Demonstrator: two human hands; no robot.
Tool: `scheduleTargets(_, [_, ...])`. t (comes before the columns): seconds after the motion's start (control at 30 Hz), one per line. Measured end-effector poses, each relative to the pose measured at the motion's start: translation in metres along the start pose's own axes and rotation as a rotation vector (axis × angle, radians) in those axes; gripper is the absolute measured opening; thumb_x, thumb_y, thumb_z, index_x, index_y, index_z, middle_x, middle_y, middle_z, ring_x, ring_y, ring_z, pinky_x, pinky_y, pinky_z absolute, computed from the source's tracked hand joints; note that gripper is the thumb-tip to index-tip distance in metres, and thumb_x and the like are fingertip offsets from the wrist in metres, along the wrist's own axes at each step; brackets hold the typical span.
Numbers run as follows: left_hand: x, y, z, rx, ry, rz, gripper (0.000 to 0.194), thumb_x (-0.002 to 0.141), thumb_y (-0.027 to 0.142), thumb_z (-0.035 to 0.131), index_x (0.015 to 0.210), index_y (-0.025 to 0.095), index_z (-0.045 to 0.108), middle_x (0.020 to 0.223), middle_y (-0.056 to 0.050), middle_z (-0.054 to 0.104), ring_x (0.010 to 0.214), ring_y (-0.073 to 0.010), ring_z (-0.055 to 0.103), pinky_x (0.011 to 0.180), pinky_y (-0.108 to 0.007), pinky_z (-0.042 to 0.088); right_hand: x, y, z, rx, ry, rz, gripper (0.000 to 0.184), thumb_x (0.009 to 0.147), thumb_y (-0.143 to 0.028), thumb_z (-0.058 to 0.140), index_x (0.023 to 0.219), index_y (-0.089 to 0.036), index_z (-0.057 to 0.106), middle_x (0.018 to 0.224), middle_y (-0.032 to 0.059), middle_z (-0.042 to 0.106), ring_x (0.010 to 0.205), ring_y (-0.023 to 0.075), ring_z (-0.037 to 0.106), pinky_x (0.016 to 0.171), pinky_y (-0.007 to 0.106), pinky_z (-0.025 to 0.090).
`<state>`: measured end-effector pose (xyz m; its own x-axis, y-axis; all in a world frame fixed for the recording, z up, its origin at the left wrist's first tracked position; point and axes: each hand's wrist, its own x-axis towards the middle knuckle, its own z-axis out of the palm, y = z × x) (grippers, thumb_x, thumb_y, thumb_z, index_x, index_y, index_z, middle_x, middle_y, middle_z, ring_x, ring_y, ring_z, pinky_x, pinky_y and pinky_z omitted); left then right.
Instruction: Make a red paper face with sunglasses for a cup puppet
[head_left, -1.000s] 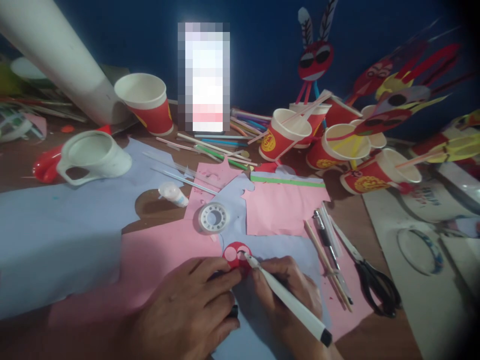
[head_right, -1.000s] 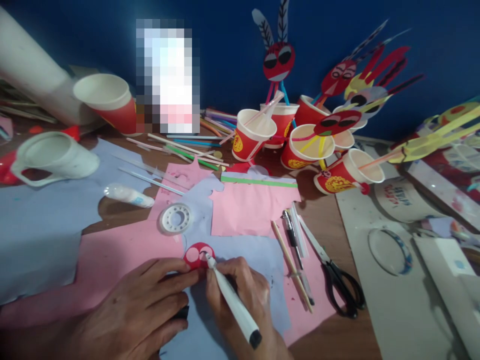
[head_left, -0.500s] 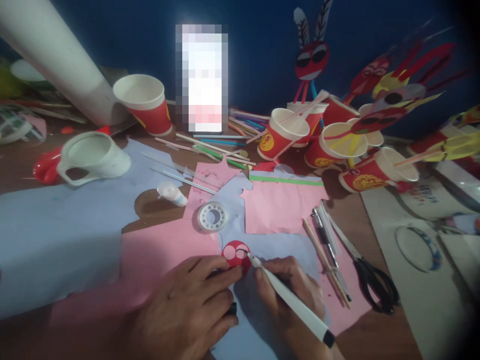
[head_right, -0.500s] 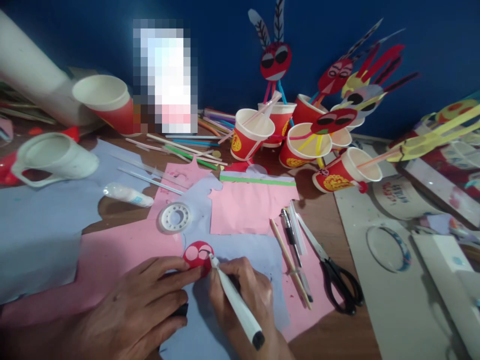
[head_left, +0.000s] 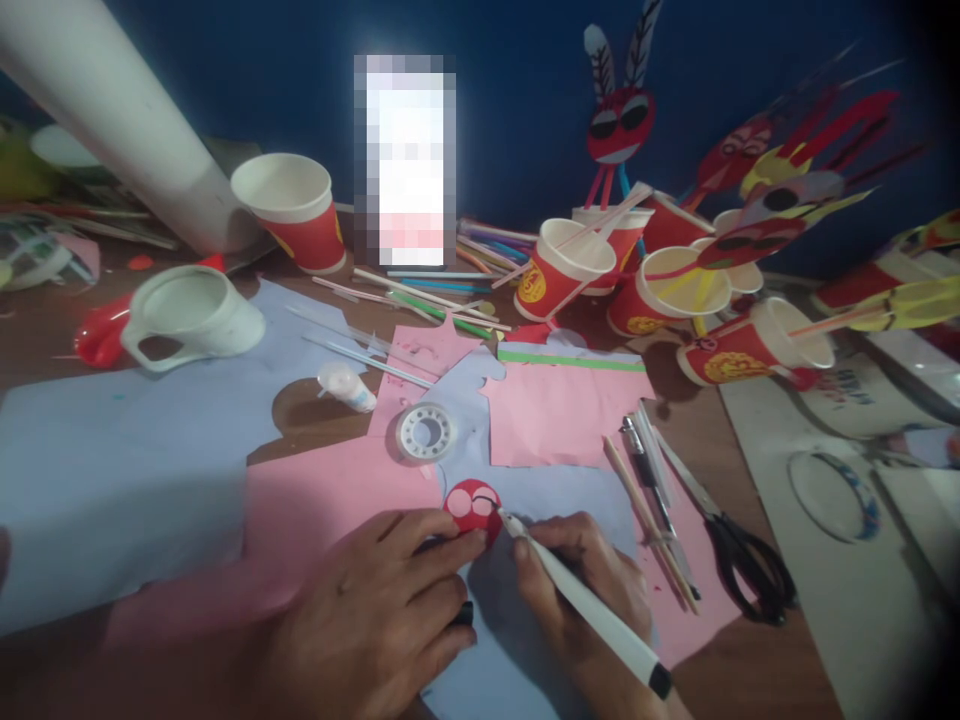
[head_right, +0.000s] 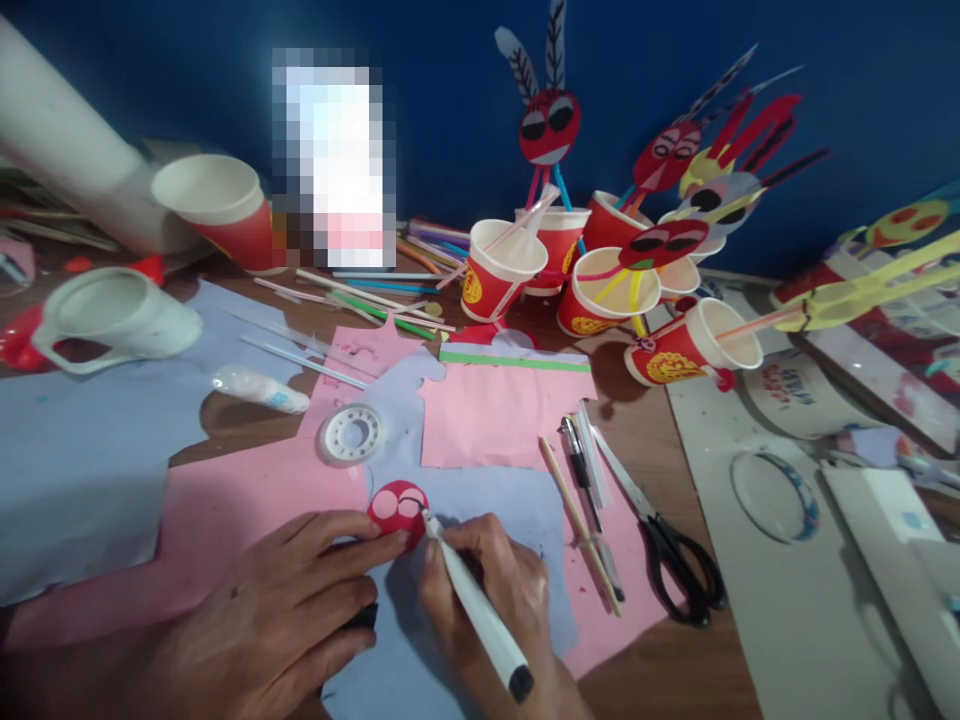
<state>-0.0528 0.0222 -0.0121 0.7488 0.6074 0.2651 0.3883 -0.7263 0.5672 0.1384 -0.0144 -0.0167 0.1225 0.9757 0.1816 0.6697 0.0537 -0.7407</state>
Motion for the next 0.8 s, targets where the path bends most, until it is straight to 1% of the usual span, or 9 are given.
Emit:
scheduleTargets(0.1, [0.0005, 0.0012, -0.0007, -0.004, 0.009, -0.026, 0.020, 0.089, 0.027, 0.049, 0.075, 0.019, 0.062, 0.106, -0.004, 0.066, 0.102, -0.0215, 0.052, 0.088, -0.035, 0.045, 0.0006, -0.0014, -0.0004, -0.008, 0.010, 0.002, 0.010, 0.080, -0.026, 0.057, 0.073, -0.021, 0.052, 0.050, -0.0050, 0.060, 0.037, 0.0095, 0.054, 0.042, 0.020, 0.042])
scheduleTargets(0.23, [-0.0003, 0.0013, -0.0001, 0.005, -0.007, -0.018, 0.021, 0.090, 0.027, 0.049, 0.076, 0.020, 0.062, 0.104, -0.003, 0.066, 0.102, -0.0213, 0.052, 0.087, -0.035, 0.045, 0.0008, -0.0030, -0.0015, -0.006, 0.008, 0.030, 0.012, 0.080, -0.027, 0.057, 0.072, -0.021, 0.051, 0.046, -0.0069, 0.056, 0.036, 0.0098, 0.052, 0.041, 0.021, 0.040])
scheduleTargets(0.33, [-0.0017, 0.0001, 0.0010, 0.021, -0.005, -0.005, 0.020, 0.090, 0.028, 0.048, 0.077, 0.020, 0.062, 0.104, -0.003, 0.066, 0.103, -0.0217, 0.053, 0.086, -0.035, 0.045, -0.0009, -0.0044, -0.0028, 0.036, 0.019, 0.122, 0.014, 0.080, -0.029, 0.057, 0.071, -0.022, 0.051, 0.043, -0.0081, 0.050, 0.033, 0.0088, 0.045, 0.036, 0.021, 0.036])
scheduleTargets(0.4, [-0.0023, -0.0006, 0.0009, 0.035, 0.004, 0.007, 0.021, 0.090, 0.028, 0.048, 0.077, 0.020, 0.062, 0.103, -0.003, 0.066, 0.103, -0.0218, 0.054, 0.085, -0.035, 0.046, -0.0016, -0.0056, -0.0035, 0.092, 0.038, 0.211, 0.015, 0.080, -0.032, 0.057, 0.071, -0.022, 0.051, 0.044, -0.0070, 0.050, 0.033, 0.0089, 0.042, 0.034, 0.021, 0.035])
scheduleTargets(0.5, [-0.0025, -0.0011, -0.0009, 0.055, 0.015, 0.020, 0.023, 0.092, 0.027, 0.045, 0.079, 0.019, 0.062, 0.108, -0.004, 0.066, 0.105, -0.0218, 0.054, 0.086, -0.035, 0.046, 0.0004, -0.0063, -0.0035, 0.175, 0.109, 0.291, 0.012, 0.080, -0.032, 0.058, 0.076, -0.022, 0.053, 0.053, -0.0036, 0.059, 0.042, 0.0107, 0.052, 0.037, 0.020, 0.041])
scheduleTargets(0.6, [-0.0018, -0.0006, -0.0036, 0.059, 0.029, 0.021, 0.024, 0.093, 0.027, 0.044, 0.080, 0.018, 0.062, 0.112, -0.004, 0.065, 0.106, -0.0212, 0.054, 0.085, -0.034, 0.045, 0.0040, -0.0041, -0.0023, 0.216, 0.144, 0.226, 0.008, 0.079, -0.023, 0.061, 0.085, -0.022, 0.056, 0.063, -0.0020, 0.066, 0.050, 0.0110, 0.059, 0.044, 0.019, 0.048])
scheduleTargets(0.7, [-0.0013, 0.0008, -0.0048, 0.066, 0.066, 0.013, 0.024, 0.093, 0.028, 0.044, 0.081, 0.018, 0.063, 0.107, -0.003, 0.067, 0.105, -0.0199, 0.055, 0.085, -0.033, 0.043, 0.0041, -0.0019, -0.0022, 0.266, 0.112, 0.171, 0.013, 0.080, -0.021, 0.060, 0.092, -0.022, 0.057, 0.075, 0.0001, 0.069, 0.058, 0.0115, 0.062, 0.051, 0.019, 0.051])
scheduleTargets(0.73, [-0.0015, 0.0013, -0.0047, 0.065, 0.079, 0.008, 0.025, 0.093, 0.029, 0.043, 0.081, 0.019, 0.063, 0.106, -0.002, 0.068, 0.104, -0.0193, 0.056, 0.085, -0.032, 0.042, 0.0030, -0.0027, -0.0028, 0.286, 0.089, 0.184, 0.013, 0.080, -0.023, 0.059, 0.093, -0.023, 0.058, 0.075, 0.0003, 0.068, 0.061, 0.0120, 0.063, 0.053, 0.019, 0.051])
scheduleTargets(0.8, [-0.0027, 0.0017, -0.0038, 0.058, 0.090, -0.005, 0.025, 0.093, 0.030, 0.043, 0.083, 0.019, 0.063, 0.104, -0.001, 0.068, 0.103, -0.0181, 0.056, 0.085, -0.031, 0.042, 0.0001, -0.0081, -0.0050, 0.315, 0.027, 0.259, 0.009, 0.082, -0.028, 0.057, 0.089, -0.023, 0.059, 0.069, -0.0005, 0.067, 0.061, 0.0127, 0.062, 0.050, 0.019, 0.049])
